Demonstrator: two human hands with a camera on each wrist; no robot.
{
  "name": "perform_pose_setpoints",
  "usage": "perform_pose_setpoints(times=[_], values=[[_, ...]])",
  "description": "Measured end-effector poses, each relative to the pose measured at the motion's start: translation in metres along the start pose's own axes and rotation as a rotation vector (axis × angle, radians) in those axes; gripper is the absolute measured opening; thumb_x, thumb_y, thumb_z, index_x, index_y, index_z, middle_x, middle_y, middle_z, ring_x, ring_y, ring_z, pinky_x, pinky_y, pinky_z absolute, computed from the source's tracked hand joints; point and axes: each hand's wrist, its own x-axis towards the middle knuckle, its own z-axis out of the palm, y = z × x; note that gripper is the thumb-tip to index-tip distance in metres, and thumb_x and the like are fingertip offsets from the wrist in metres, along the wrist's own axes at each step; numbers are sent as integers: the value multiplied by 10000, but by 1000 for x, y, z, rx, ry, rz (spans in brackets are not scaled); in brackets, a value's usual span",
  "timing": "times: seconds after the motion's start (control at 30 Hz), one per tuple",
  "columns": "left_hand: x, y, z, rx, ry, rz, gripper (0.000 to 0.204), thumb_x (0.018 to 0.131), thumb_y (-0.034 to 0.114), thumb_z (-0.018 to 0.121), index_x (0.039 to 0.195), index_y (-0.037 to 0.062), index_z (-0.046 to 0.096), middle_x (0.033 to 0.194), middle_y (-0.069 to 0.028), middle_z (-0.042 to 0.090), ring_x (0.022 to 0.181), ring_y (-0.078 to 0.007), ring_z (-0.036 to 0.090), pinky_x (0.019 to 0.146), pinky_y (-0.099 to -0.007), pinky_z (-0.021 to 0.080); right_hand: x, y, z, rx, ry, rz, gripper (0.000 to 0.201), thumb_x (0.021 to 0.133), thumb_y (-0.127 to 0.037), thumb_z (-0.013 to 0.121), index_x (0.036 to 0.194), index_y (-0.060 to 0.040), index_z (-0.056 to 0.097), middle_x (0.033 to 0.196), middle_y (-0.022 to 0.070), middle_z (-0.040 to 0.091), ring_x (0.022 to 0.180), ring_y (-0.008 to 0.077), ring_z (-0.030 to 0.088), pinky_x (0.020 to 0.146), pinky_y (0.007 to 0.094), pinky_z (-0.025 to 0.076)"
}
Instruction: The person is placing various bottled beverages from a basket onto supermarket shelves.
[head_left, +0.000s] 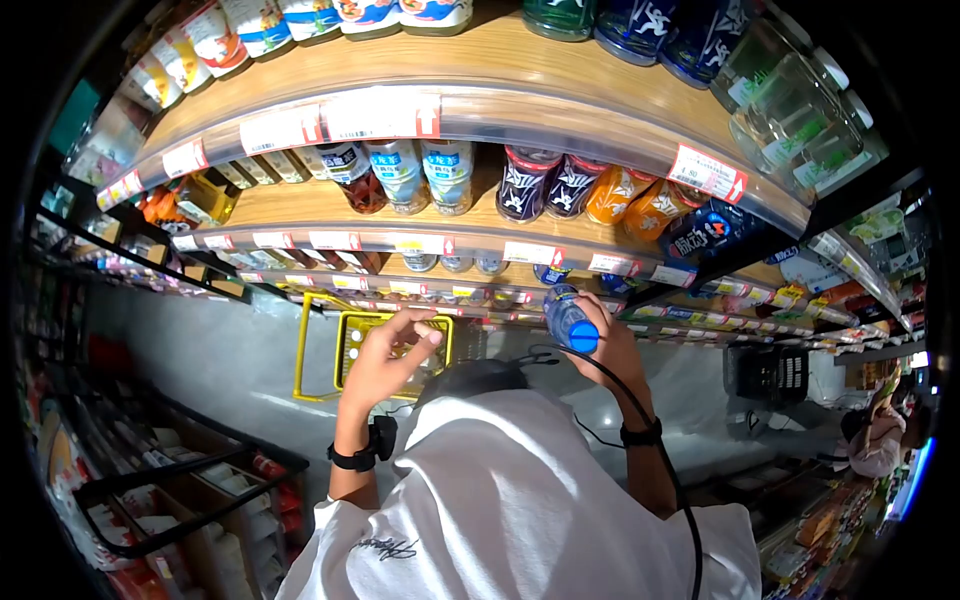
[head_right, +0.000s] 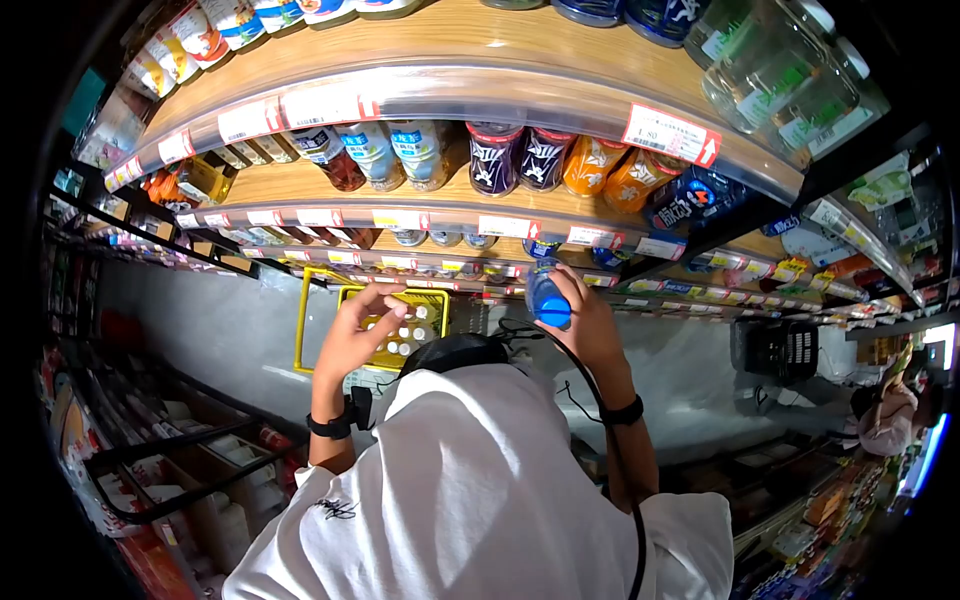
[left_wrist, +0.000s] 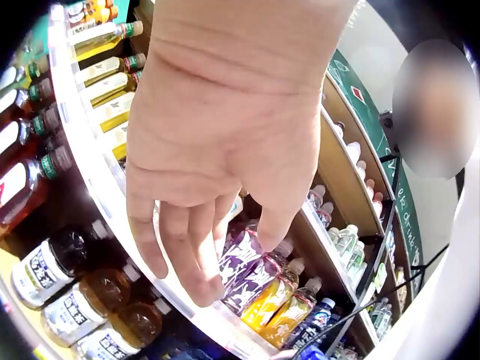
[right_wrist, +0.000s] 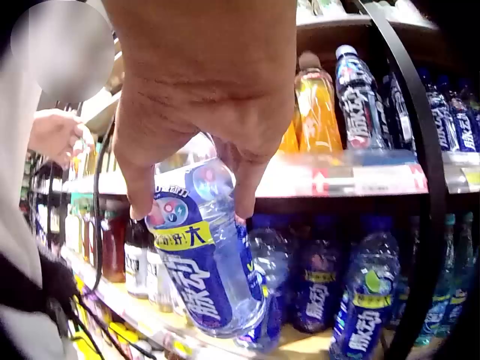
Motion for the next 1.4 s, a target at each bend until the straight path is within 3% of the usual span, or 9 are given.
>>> perform_pose_setpoints(times=[0.27,0.43,0.63,0.77,0.87,0.93,1.17,1.27,1.4], values=[[-18,-13,-18,-45,106,-48,303,1008,128,719,1254,-32,640,915,-46,738,857,-121,687,787,-291,529,-15,88,50,-196,62,-85,814,755,-80,830,1488,-105,478,1564,134,502,1365,370,569,969,455,596],[-23,-16,-19,31,146,-40,297,1010,144,724,1236,-35,649,915,-44,732,852,-118,682,762,-294,529,-1,103,64,-111,137,48,766,800,-157,864,1472,-97,502,1568,156,486,1366,396,557,981,459,587],[-26,-15,-16,70,109,-97,270,1035,108,685,1258,-36,637,978,-60,729,924,-148,708,850,-304,545,16,126,79,-31,230,229,842,778,-233,911,1471,-42,474,1466,232,550,1225,459,624,922,500,584],[-25,-11,-16,94,100,-119,288,1036,137,691,1264,-33,642,992,-70,735,940,-154,707,850,-311,545,28,146,87,144,421,300,731,736,-288,954,1301,4,595,1126,257,712,1018,457,702,860,482,572],[-25,-14,-15,116,96,-133,299,1034,156,699,1259,-33,647,1003,-80,741,949,-162,710,857,-317,547,36,169,77,-123,252,412,671,766,-471,906,1219,-31,681,1022,211,759,955,429,733,820,487,580],[-24,-16,-14,120,100,-127,303,1031,164,704,1256,-32,649,1009,-85,744,952,-167,712,861,-321,548,45,165,57,-400,11,366,625,856,-638,748,1192,-110,749,1089,133,767,924,318,751,712,438,603],[-25,-17,-8,219,72,-80,338,1014,209,703,1257,-18,645,989,-146,774,943,-233,762,811,-361,574,52,211,78,-513,112,256,596,881,-672,697,1255,-210,734,1135,16,775,937,294,753,753,409,618],[-31,-19,-8,264,74,-88,362,1004,235,712,1262,-9,647,990,-157,770,953,-261,765,818,-374,572,52,232,96,-479,339,2,572,881,-591,749,1265,-167,726,1154,75,767,1004,339,738,820,429,609],[-34,-17,-11,283,75,-86,378,1001,266,711,1270,6,653,998,-163,769,961,-292,763,826,-396,568,48,159,78,10,370,226,572,851,-394,845,1304,-88,675,1224,195,718,1099,398,695,917,492,558]])
